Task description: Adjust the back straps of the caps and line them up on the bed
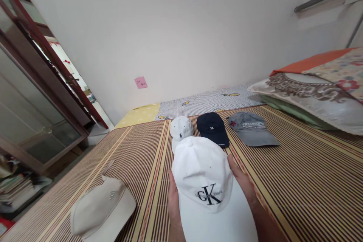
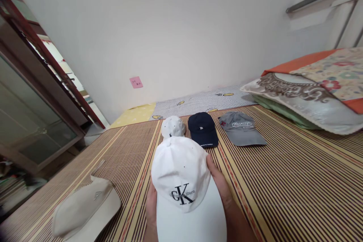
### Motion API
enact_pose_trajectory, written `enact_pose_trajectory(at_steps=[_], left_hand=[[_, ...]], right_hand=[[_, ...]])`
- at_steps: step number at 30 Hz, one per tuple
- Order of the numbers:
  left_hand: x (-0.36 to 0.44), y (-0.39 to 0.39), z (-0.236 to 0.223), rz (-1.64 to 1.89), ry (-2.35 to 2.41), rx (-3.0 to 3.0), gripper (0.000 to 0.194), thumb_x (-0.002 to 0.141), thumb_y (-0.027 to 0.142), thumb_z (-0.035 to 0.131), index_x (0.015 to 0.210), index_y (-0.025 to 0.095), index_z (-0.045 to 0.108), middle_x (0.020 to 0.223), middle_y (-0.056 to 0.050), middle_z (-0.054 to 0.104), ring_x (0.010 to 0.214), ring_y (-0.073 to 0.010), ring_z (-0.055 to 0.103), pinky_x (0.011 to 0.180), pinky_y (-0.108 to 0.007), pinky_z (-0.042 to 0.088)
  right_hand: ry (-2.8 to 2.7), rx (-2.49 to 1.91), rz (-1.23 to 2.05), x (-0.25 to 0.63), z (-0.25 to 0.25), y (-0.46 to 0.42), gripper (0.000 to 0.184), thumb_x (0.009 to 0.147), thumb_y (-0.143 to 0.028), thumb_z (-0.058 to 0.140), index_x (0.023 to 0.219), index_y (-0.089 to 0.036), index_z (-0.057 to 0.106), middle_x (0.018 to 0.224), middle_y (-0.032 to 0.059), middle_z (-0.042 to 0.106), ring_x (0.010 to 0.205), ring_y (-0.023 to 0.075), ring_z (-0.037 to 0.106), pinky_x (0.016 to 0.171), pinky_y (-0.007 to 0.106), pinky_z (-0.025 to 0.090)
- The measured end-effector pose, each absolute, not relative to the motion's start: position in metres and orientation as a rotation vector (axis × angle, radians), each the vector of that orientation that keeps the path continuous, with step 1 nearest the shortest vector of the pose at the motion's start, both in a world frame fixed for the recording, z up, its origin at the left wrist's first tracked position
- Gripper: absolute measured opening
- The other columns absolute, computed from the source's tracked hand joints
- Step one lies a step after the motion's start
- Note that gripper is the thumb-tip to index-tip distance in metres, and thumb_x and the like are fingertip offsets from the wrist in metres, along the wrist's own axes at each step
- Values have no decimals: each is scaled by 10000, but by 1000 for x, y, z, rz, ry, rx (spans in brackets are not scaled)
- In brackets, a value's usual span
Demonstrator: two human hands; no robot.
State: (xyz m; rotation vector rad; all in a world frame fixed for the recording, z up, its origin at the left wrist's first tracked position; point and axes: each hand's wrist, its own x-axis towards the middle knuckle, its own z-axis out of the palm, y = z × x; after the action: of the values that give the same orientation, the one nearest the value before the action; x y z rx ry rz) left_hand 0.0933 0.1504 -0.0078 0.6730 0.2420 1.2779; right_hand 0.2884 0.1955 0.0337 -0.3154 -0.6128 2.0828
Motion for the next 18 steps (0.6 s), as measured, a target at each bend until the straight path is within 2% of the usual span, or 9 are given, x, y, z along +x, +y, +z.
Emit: enact_pose_trajectory(at_steps=[6, 11, 16, 18], left_hand=[[93, 151, -5, 1291, 233, 669, 725, 1005, 690, 238, 1608, 328, 414, 1697, 9, 417, 1633, -311, 205, 1339, -521, 176], [95, 148, 6, 1257, 204, 677, 772, 1001, 724, 172, 1630, 320, 366, 1713, 1, 388, 1641, -284, 167, 1346, -493, 101], [98, 146, 12, 1221, 170, 682, 801, 1005, 724, 105, 1641, 297, 339, 1719, -19, 374, 1641, -275, 164, 1343, -481, 58], [98, 146, 14, 1207, 148, 690, 816, 997, 738, 99, 1634, 298, 358, 1713, -19, 385, 1641, -270, 157, 1342, -470, 55]], right_hand=[[-654, -315, 1999, 285, 33, 192, 820, 917, -810, 500, 1473, -220, 628, 1374, 88, 747, 1458, 339, 535, 1226, 546, 402], [-680, -308, 1957, 285, 32, 190, 660, 915, -698, 603, 1473, -346, 631, 1364, -7, 752, 1487, 302, 505, 1230, 466, 425], [-692, -287, 1959, 282, 34, 193, 727, 977, -703, 492, 1506, -214, 594, 1426, 78, 714, 1481, 299, 513, 1252, 517, 366], [-691, -290, 1946, 282, 35, 194, 723, 982, -701, 490, 1507, -214, 588, 1429, 75, 713, 1478, 288, 517, 1250, 512, 368]])
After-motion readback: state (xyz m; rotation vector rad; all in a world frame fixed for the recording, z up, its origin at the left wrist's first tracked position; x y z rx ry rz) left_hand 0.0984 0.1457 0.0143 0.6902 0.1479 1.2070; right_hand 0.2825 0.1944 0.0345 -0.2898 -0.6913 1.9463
